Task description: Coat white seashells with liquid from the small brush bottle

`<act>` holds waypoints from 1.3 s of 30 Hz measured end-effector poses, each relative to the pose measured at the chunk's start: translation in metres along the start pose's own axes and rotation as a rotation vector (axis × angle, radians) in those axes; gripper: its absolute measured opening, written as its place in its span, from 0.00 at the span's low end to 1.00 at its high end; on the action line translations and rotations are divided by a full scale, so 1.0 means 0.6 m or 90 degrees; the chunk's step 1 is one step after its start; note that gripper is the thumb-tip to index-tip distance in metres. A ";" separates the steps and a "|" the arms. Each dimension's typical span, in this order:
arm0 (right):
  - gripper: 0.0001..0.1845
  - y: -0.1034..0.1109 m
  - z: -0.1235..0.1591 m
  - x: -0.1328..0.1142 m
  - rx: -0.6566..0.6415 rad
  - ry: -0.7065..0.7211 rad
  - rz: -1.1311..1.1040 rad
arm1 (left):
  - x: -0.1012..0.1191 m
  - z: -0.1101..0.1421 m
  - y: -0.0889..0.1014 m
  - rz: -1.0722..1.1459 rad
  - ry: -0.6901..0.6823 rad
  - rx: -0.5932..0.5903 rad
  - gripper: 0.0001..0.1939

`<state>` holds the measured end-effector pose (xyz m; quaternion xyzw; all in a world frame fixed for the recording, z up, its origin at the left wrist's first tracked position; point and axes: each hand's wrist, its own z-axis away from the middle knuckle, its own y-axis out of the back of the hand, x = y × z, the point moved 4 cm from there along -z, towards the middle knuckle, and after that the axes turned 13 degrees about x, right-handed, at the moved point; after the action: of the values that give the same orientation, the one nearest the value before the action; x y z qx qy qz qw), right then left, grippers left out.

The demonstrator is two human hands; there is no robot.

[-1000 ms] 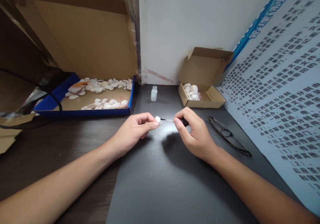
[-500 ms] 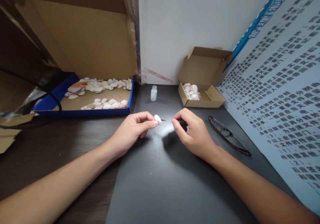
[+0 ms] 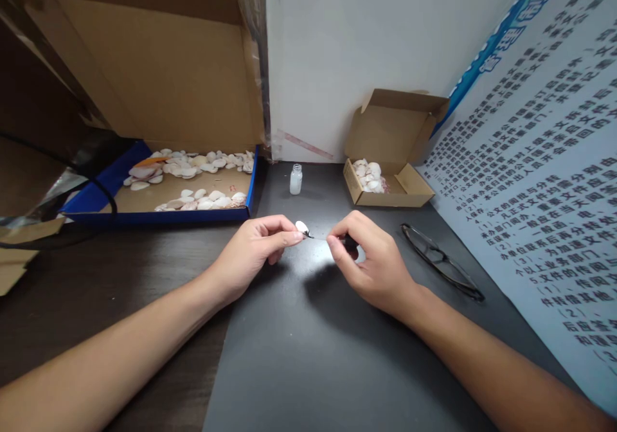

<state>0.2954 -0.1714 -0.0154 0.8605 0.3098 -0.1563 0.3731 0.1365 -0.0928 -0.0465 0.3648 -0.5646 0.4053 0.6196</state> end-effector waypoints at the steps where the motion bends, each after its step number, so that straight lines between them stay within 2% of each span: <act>1: 0.06 -0.002 0.001 0.001 -0.010 -0.005 0.008 | 0.000 0.000 0.000 -0.001 0.000 0.001 0.11; 13: 0.07 0.000 0.002 -0.004 0.012 0.005 -0.001 | 0.000 0.002 -0.002 0.000 -0.005 -0.019 0.11; 23: 0.06 -0.003 0.001 0.005 -0.015 -0.020 0.053 | -0.001 0.001 -0.002 0.012 -0.003 -0.017 0.11; 28: 0.08 0.004 -0.002 -0.001 0.030 -0.008 0.026 | -0.003 -0.001 0.000 -0.013 -0.002 -0.014 0.11; 39: 0.07 -0.001 0.002 -0.003 0.023 0.006 0.001 | -0.004 0.010 -0.015 0.064 -0.016 -0.106 0.09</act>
<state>0.2936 -0.1725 -0.0154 0.8681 0.3078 -0.1576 0.3562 0.1421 -0.1018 -0.0484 0.2888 -0.6215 0.3829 0.6194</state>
